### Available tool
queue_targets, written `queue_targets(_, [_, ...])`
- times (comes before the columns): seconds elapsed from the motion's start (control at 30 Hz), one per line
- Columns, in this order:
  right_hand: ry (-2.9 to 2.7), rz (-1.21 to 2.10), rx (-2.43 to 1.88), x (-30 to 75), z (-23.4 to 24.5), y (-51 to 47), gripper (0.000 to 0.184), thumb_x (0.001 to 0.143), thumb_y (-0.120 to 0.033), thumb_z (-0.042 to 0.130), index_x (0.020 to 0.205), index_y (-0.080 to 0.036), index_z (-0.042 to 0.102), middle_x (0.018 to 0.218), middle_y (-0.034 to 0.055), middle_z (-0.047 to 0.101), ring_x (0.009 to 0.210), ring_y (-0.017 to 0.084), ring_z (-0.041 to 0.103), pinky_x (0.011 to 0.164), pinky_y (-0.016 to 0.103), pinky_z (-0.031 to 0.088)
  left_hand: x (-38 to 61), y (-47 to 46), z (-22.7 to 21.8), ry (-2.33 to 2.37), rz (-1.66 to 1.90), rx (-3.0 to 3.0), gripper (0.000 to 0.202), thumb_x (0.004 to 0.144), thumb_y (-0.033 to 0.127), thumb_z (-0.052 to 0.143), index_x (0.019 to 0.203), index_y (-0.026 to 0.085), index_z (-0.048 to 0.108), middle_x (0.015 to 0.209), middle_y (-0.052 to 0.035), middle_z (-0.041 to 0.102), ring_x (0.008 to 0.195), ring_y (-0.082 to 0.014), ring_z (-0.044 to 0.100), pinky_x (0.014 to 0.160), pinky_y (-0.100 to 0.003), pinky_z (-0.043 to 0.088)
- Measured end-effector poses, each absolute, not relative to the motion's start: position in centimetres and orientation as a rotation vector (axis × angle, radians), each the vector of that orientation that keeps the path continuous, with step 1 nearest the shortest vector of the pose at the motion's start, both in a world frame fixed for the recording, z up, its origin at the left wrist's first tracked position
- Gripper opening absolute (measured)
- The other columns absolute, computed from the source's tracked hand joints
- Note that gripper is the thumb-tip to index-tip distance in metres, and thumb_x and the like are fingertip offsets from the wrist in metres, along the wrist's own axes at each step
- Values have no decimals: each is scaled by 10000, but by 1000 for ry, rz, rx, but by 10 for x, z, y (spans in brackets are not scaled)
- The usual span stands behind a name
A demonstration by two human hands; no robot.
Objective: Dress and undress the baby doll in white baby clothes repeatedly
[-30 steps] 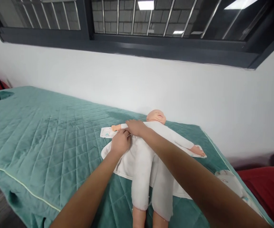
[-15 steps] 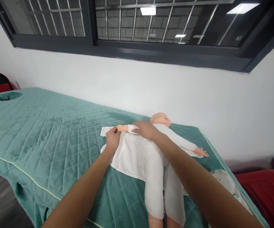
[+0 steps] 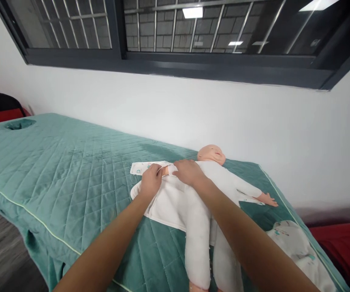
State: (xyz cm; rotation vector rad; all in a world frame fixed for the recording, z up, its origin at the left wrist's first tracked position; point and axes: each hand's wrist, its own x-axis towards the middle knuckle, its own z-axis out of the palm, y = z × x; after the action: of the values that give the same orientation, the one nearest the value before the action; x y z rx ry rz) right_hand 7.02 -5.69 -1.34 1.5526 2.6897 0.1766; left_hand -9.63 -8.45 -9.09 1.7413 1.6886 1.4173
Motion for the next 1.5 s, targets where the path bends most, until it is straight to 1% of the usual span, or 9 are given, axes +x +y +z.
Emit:
queue_targets(0.3, [2680, 189, 1620, 58, -19, -55, 220, 898, -205, 488, 1070, -152, 614, 1014, 132, 697, 965, 282, 635, 850, 388, 425, -85, -90, -92, 1684, 852, 2510, 291, 999, 262, 325, 957, 197, 605, 954, -65, 631, 829, -187, 588, 687, -290, 400])
queue_targets(0.43, [2740, 188, 1655, 55, -15, -59, 270, 874, -168, 501, 1122, -166, 606, 1037, 116, 697, 992, 276, 628, 866, 382, 426, -85, -90, -91, 1653, 878, 2527, 295, 1005, 288, 334, 951, 211, 613, 952, -48, 636, 850, -177, 594, 700, -286, 402])
queue_targets(0.63, [2944, 183, 2044, 105, 9, -80, 382, 979, -333, 360, 1300, -206, 525, 1269, 96, 626, 1161, 225, 565, 951, 337, 424, -88, -87, -93, 1796, 1124, 2310, 301, 1008, 357, 358, 985, 230, 630, 954, -27, 651, 936, -167, 599, 758, -269, 413])
queue_targets(0.7, [2892, 107, 2515, 139, 8, -90, 369, 955, -349, 377, 1231, -196, 568, 1232, 106, 641, 1107, 235, 592, 948, 355, 436, -88, -87, -92, 1805, 1124, 2299, 303, 1009, 355, 356, 960, 226, 625, 963, -26, 654, 939, -168, 597, 758, -270, 412])
queue_targets(0.77, [2481, 17, 3048, 173, -1, -102, 402, 923, -376, 401, 1226, -167, 563, 1153, 134, 663, 1041, 274, 616, 912, 397, 457, -87, -87, -91, 1815, 1110, 2302, 307, 1010, 355, 351, 944, 224, 620, 963, -28, 654, 935, -170, 595, 754, -271, 410])
queue_targets(0.83, [2028, -176, 3279, 197, -14, -113, 468, 912, -390, 398, 1286, -133, 512, 1112, 164, 673, 1048, 314, 622, 899, 430, 464, -85, -89, -89, 1826, 1086, 2309, 308, 1011, 354, 346, 940, 224, 617, 957, -29, 654, 925, -170, 595, 752, -271, 409])
queue_targets(1.07, [1834, -525, 3261, 208, -29, -128, 655, 901, -517, 387, 1389, -82, 438, 1056, 250, 678, 1090, 417, 613, 959, 583, 401, -81, -94, -84, 1884, 1004, 2288, 315, 1013, 348, 332, 996, 222, 621, 983, -32, 664, 942, -171, 612, 775, -266, 424])
queue_targets(1.27, [1966, -916, 3370, 208, -35, -118, 736, 851, -540, 433, 1443, -104, 406, 1262, 197, 628, 1136, 318, 609, 1012, 419, 437, -76, -88, -72, 2007, 757, 2198, 424, 981, 428, 393, 1321, 210, 521, 1197, -101, 648, 987, -232, 638, 785, -312, 461])
queue_targets(1.5, [2124, -1287, 3396, 200, -40, -120, 784, 811, -573, 533, 1477, -187, 384, 1386, 147, 559, 1232, 309, 559, 1078, 433, 399, -66, -73, -48, 2022, 724, 2108, 371, 988, 311, 340, 1087, 200, 680, 1029, -123, 709, 968, -256, 657, 807, -338, 460])
